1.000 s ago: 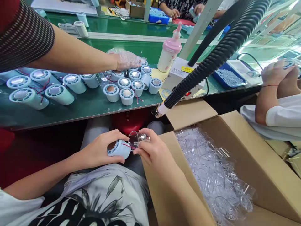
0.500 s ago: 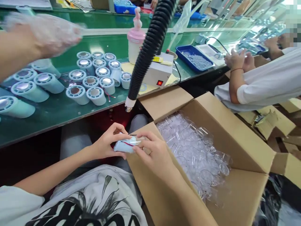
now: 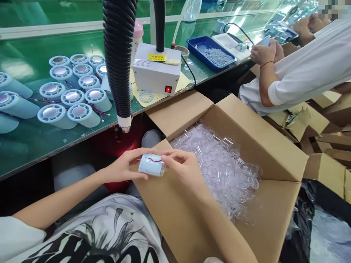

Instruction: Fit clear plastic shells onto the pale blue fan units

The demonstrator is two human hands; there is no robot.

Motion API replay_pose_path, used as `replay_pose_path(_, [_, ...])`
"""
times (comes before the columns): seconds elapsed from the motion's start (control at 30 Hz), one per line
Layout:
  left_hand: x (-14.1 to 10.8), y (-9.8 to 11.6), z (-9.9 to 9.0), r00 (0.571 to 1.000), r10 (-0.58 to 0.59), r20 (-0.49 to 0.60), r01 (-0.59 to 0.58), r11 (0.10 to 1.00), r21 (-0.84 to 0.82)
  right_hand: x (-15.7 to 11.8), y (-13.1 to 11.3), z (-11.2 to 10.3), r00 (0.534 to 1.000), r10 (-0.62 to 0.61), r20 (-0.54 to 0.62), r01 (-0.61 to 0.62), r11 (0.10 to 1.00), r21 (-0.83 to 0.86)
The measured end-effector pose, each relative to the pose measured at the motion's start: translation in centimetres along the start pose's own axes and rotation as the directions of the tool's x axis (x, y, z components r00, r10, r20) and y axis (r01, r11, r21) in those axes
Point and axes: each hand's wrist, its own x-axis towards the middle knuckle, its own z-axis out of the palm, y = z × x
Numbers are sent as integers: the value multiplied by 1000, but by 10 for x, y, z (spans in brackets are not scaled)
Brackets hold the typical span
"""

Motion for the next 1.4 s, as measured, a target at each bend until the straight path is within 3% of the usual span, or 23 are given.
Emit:
replay_pose_path(0.07, [-5,7,0,995,-95,3,94,979,-180,2,2,-1,992,-54,112,48,997,55])
replay_pose_path(0.17, [-14,17,-1,974,-218,-59,178,901,-397,1,4,1,925,-253,284,298,946,-127])
replay_pose_path(0.23, [-20,23,-3,963,-260,-66,202,864,-461,-2,5,4,873,-341,349,441,857,-265])
replay_pose_path(0.3, [-25,29,-7,962,-268,-50,218,867,-449,-5,6,7,851,-376,366,486,827,-282])
replay_pose_path(0.47, [-35,39,-15,982,-180,-49,163,954,-251,-11,3,11,881,-310,357,382,912,-151])
replay_pose_path(0.57, [-38,41,-17,989,-144,-23,131,950,-285,-13,-2,12,891,-269,366,329,937,-112])
replay_pose_path(0.67, [-38,35,-19,972,-231,-36,203,910,-360,-9,3,19,909,-232,348,252,968,-15])
replay_pose_path(0.77, [-33,20,-26,930,-332,-156,240,873,-424,6,21,38,938,-214,271,168,969,182])
replay_pose_path(0.9, [-20,-3,-47,885,-333,-325,157,871,-465,37,53,74,972,-199,124,138,914,382])
replay_pose_path(1.07, [-9,-12,-74,876,-333,-348,160,883,-440,67,69,101,966,-251,68,200,885,421])
replay_pose_path(1.2, [-2,-8,-83,889,-339,-307,175,872,-457,74,70,99,963,-265,54,218,878,427])
replay_pose_path(1.4, [7,-3,-78,892,-356,-277,196,859,-473,69,59,79,966,-250,62,206,895,396])
